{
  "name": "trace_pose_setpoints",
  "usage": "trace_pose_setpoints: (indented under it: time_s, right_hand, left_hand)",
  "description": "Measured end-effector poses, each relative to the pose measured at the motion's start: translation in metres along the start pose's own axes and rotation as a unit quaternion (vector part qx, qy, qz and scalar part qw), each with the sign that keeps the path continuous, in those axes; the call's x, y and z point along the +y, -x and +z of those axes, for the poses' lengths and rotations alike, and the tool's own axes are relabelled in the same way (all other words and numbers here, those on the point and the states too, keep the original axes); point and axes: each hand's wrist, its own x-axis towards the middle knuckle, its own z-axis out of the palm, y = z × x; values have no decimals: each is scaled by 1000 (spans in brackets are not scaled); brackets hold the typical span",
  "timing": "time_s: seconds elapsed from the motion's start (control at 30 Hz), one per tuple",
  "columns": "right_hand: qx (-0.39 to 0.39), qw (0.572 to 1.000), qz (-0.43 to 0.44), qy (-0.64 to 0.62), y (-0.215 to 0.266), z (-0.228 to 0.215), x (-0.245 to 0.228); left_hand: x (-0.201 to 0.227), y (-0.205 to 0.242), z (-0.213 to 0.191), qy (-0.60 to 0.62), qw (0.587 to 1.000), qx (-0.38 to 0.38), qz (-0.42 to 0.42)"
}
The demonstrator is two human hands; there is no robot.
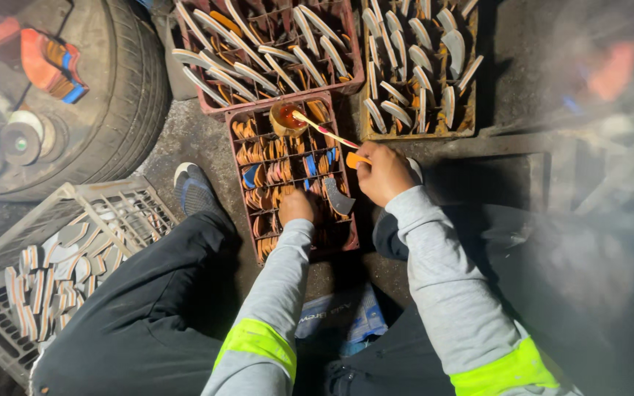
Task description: The person sits on the floor and applies an orange adhesive to the soles of shoe parts using a brush. They pick up each sole, coat it, and place it into a crate, repeating the process with multiple items.
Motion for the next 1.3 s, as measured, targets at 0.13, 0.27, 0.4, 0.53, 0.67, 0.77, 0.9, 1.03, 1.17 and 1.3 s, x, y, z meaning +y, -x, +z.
trace_pose_setpoints:
  time_s: [0.13, 0.27, 0.4, 0.53, 0.67, 0.77, 0.9, 1.03, 1.17, 1.3]
  right_hand:
    - [-23, 999, 19, -24, 2, -6, -17]
    - [-30, 999, 16, -26, 1, -13, -30]
    - [-27, 999, 26, -28, 5, -21, -34]
    - [-85, 964, 151, -204, 3, -19, -33]
    - [-39, 985, 64, -158, 1, -1, -13]
    - [-48, 989, 17, -136, -2, 16, 3]
    - [-55, 966, -195, -159, 3, 37, -1]
    - [-149, 948, -180, -215, 15, 46, -33]
    - [-304, 903, -35, -302, 30, 38, -52]
    - [-210, 919, -160, -293, 49, 34, -59]
  left_hand:
    - [10, -7, -2, -23, 999, -12, -45]
    - [19, -7, -18, -20, 997, -44, -64]
    - [26, -3, -18, -45, 996, -28, -65]
    - [31, 3, -20, -56, 997, 5, -53]
    - [32, 5, -51, -73, 997, -2, -17]
    - [33, 0, -103, -62, 995, -81, -5]
    - [19, 5, -187, 28, 973, -187, 131]
    - [3, 31, -239, 277, 909, -283, 128]
    - [-5, 51, -254, 377, 863, -326, 80]
    - [-3, 76, -240, 446, 866, -180, 136]
